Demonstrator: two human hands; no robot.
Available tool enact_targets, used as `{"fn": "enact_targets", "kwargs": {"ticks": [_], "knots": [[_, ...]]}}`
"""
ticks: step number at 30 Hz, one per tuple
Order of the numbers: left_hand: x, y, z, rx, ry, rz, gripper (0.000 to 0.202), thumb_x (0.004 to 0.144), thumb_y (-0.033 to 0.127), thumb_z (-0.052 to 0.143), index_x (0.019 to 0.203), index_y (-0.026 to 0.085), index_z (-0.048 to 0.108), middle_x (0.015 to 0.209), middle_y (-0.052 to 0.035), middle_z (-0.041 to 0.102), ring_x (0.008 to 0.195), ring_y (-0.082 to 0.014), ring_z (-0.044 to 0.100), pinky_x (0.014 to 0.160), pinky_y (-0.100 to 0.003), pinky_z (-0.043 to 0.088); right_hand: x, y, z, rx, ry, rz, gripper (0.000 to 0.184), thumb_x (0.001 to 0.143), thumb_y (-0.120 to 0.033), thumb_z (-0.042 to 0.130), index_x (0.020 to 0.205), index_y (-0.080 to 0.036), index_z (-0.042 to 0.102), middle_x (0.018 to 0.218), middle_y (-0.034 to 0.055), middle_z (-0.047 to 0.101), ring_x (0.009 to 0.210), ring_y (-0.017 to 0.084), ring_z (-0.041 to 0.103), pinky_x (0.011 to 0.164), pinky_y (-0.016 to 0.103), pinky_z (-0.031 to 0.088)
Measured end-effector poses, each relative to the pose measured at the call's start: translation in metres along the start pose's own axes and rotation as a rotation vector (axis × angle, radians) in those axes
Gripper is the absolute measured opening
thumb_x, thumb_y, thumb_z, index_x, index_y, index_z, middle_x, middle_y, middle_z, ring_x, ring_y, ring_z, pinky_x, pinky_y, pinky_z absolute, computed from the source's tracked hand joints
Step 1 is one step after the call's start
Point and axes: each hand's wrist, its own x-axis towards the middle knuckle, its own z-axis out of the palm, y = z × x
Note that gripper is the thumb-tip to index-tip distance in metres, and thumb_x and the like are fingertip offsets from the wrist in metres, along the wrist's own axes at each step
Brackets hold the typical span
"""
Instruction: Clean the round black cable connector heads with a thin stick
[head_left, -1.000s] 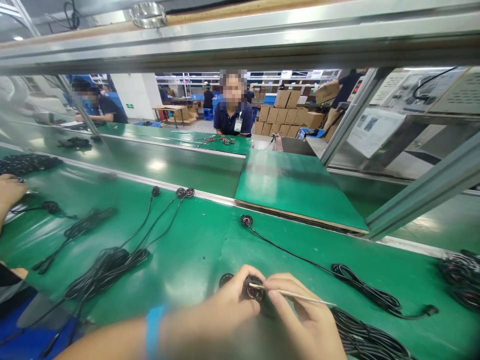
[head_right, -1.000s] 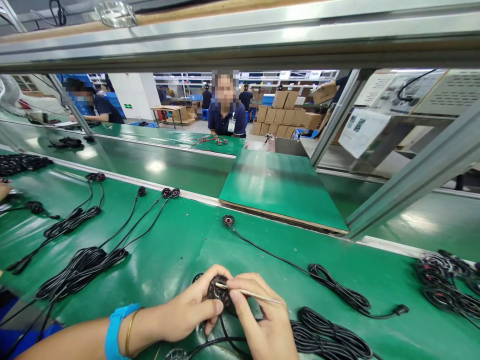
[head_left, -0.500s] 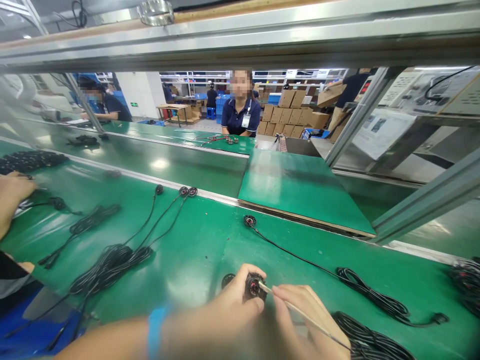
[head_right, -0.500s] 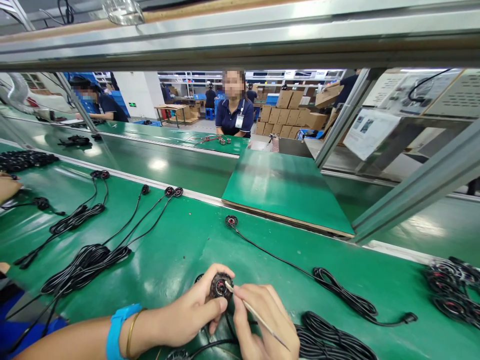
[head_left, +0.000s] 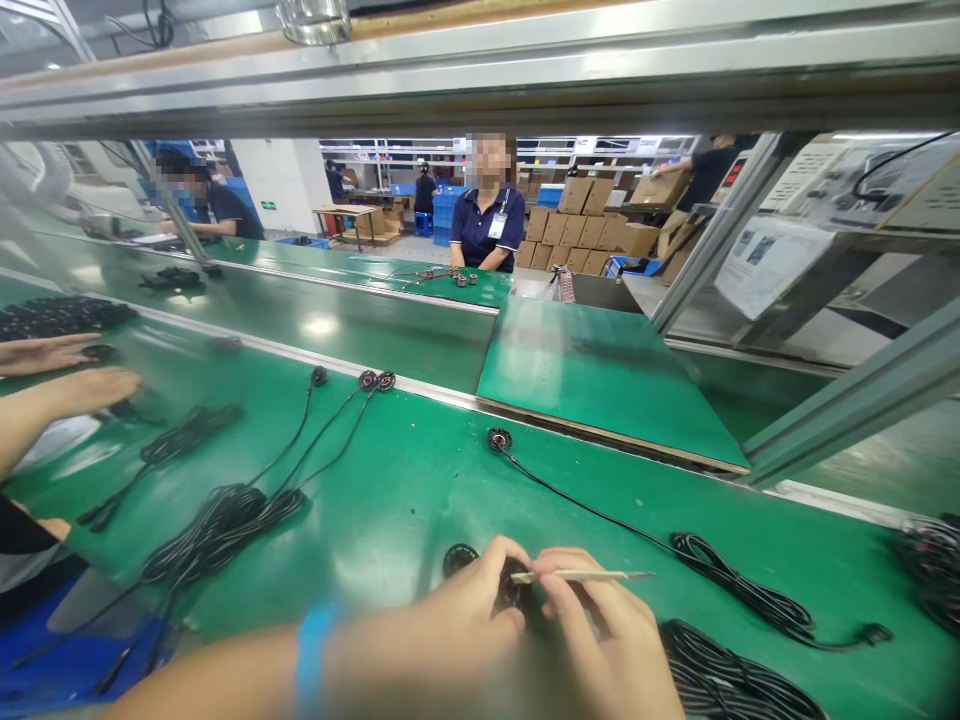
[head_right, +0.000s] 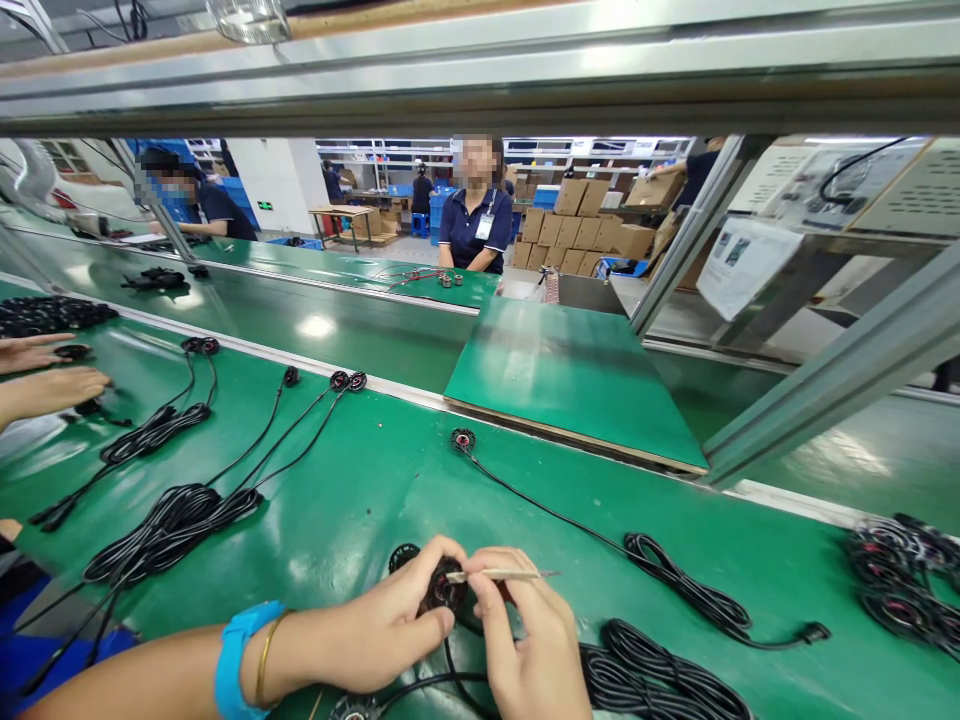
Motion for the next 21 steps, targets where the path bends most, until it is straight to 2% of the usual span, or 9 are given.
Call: {"fn": "enact_targets", "kwargs": {"ticks": [3, 7, 9, 13, 15, 17, 21], "knots": [[0.003, -0.01, 0.002, 0.103, -0.034, 0.065, 0.025, 0.086, 0.017, 0.048, 0.11, 0.019, 0.042, 0.103, -0.0032, 0.048, 0.097, -0.0161, 0.044, 0.089, -0.029, 0.036, 0.006, 0.001, -0.003, -0.032, -0.139, -0.157, 0.014, 0.094, -0.015, 0.048, 0.096, -0.021, 0.061, 0.092, 0.004, 0.066, 0.086, 0.015, 0.063, 0.074, 0.026, 0.053], [0.007, -0.028, 0.006, 0.088, -0.025, 0.008, 0.018, 0.084, 0.01, 0.045, 0.099, 0.018, 0.041, 0.091, 0.0005, 0.043, 0.084, -0.0124, 0.041, 0.08, -0.025, 0.035, 0.011, -0.001, -0.004, -0.027, -0.317, -0.259, 0.021, 0.093, -0.007, 0.041, 0.098, -0.02, 0.057, 0.09, 0.0037, 0.063, 0.083, 0.015, 0.058, 0.072, 0.029, 0.05], [0.009, -0.032, 0.007, -0.033, -0.001, -0.018, 0.02, 0.086, 0.013, 0.047, 0.104, 0.018, 0.041, 0.084, 0.0025, 0.041, 0.076, -0.0106, 0.041, 0.072, -0.023, 0.035, 0.012, -0.003, -0.007, -0.053, -0.274, -0.232, 0.02, 0.094, -0.01, 0.043, 0.1, -0.021, 0.059, 0.092, 0.0032, 0.064, 0.084, 0.015, 0.059, 0.072, 0.029, 0.049], [0.01, -0.029, 0.006, -0.244, 0.049, -0.034, 0.035, 0.085, 0.015, 0.046, 0.118, 0.019, 0.036, 0.073, 0.0059, 0.039, 0.058, -0.0079, 0.041, 0.057, -0.021, 0.032, 0.01, -0.01, -0.015, -0.051, 0.045, -0.137, 0.014, 0.092, -0.015, 0.056, 0.1, -0.025, 0.063, 0.095, 0.0012, 0.066, 0.089, 0.014, 0.063, 0.077, 0.027, 0.05], [0.009, -0.027, 0.006, -0.289, 0.064, -0.034, 0.037, 0.084, 0.016, 0.047, 0.119, 0.019, 0.035, 0.071, 0.0066, 0.04, 0.054, -0.0076, 0.042, 0.054, -0.021, 0.032, 0.008, -0.013, -0.016, -0.064, 0.139, -0.133, 0.015, 0.09, -0.014, 0.057, 0.098, -0.025, 0.063, 0.093, 0.0011, 0.066, 0.087, 0.014, 0.064, 0.076, 0.027, 0.051], [0.009, -0.025, 0.006, -0.31, 0.076, -0.023, 0.038, 0.084, 0.018, 0.049, 0.12, 0.019, 0.035, 0.071, 0.0066, 0.041, 0.053, -0.0075, 0.042, 0.053, -0.021, 0.032, 0.006, -0.014, -0.014, -0.09, 0.153, -0.18, 0.018, 0.089, -0.011, 0.058, 0.1, -0.024, 0.062, 0.092, 0.0016, 0.066, 0.083, 0.014, 0.064, 0.075, 0.028, 0.051], [0.007, -0.021, 0.006, -0.263, 0.12, -0.021, 0.039, 0.086, 0.02, 0.051, 0.121, 0.019, 0.036, 0.077, 0.004, 0.042, 0.059, -0.0083, 0.043, 0.057, -0.021, 0.033, 0.005, -0.012, -0.005, -0.118, 0.071, -0.34, 0.029, 0.086, -0.004, 0.057, 0.109, -0.02, 0.059, 0.093, 0.0037, 0.067, 0.081, 0.015, 0.064, 0.072, 0.029, 0.052]]}}
